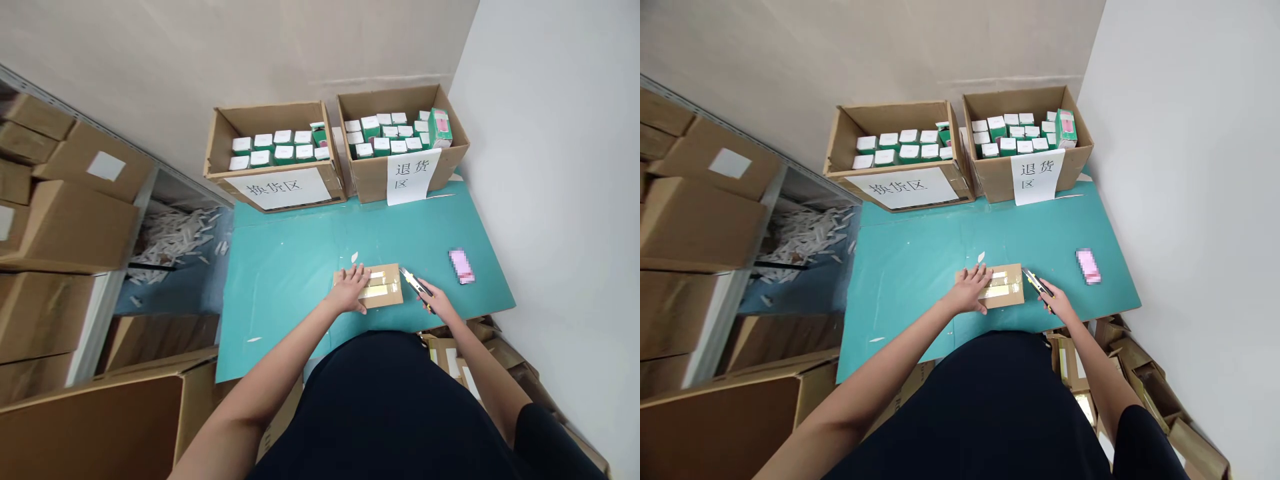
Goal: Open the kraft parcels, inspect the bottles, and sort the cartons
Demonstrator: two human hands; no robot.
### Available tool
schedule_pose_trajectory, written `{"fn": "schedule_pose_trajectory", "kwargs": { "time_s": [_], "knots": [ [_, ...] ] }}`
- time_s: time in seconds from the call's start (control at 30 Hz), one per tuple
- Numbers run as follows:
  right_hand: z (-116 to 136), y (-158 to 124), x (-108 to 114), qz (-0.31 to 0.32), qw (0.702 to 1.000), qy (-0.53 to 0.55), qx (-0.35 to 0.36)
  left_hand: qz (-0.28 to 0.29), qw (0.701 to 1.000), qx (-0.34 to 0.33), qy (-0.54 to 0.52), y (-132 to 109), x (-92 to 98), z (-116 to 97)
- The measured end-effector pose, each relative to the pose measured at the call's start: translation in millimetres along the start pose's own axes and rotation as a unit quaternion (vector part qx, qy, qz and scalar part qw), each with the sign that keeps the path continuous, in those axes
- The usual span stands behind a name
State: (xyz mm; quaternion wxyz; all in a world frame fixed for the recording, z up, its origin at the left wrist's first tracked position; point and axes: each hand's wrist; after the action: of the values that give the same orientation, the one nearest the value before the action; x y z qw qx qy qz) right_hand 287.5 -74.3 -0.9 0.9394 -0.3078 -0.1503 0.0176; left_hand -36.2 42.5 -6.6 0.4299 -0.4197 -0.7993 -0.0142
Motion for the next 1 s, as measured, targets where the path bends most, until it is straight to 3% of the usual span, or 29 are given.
{"fn": "schedule_pose_trajectory", "kwargs": {
  "time_s": [0.3, 0.7, 1.0],
  "knots": [
    [3, -13, 2, 0.023, 0.999, -0.019, -0.023, -0.012, 1.000, -0.005, 0.006, -7, 3.9, -8],
    [11, -32, 10, 0.054, 0.994, -0.078, -0.055, -0.028, 0.999, -0.009, -0.012, -9, -0.9, -4],
    [15, -42, 9, 0.073, 0.992, -0.086, -0.061, -0.014, 1.000, 0.000, 0.006, -11, 1.3, -7]
  ]
}}
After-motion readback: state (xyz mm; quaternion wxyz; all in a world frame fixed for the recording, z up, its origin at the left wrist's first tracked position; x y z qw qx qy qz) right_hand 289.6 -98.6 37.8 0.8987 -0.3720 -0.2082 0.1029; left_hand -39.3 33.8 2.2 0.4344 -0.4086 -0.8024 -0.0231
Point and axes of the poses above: each hand's wrist, its own y-axis towards the middle knuckle, its own x-axis out of the back of the hand, z = x × y, and after that the axes turned 13 degrees about -y, right-handed
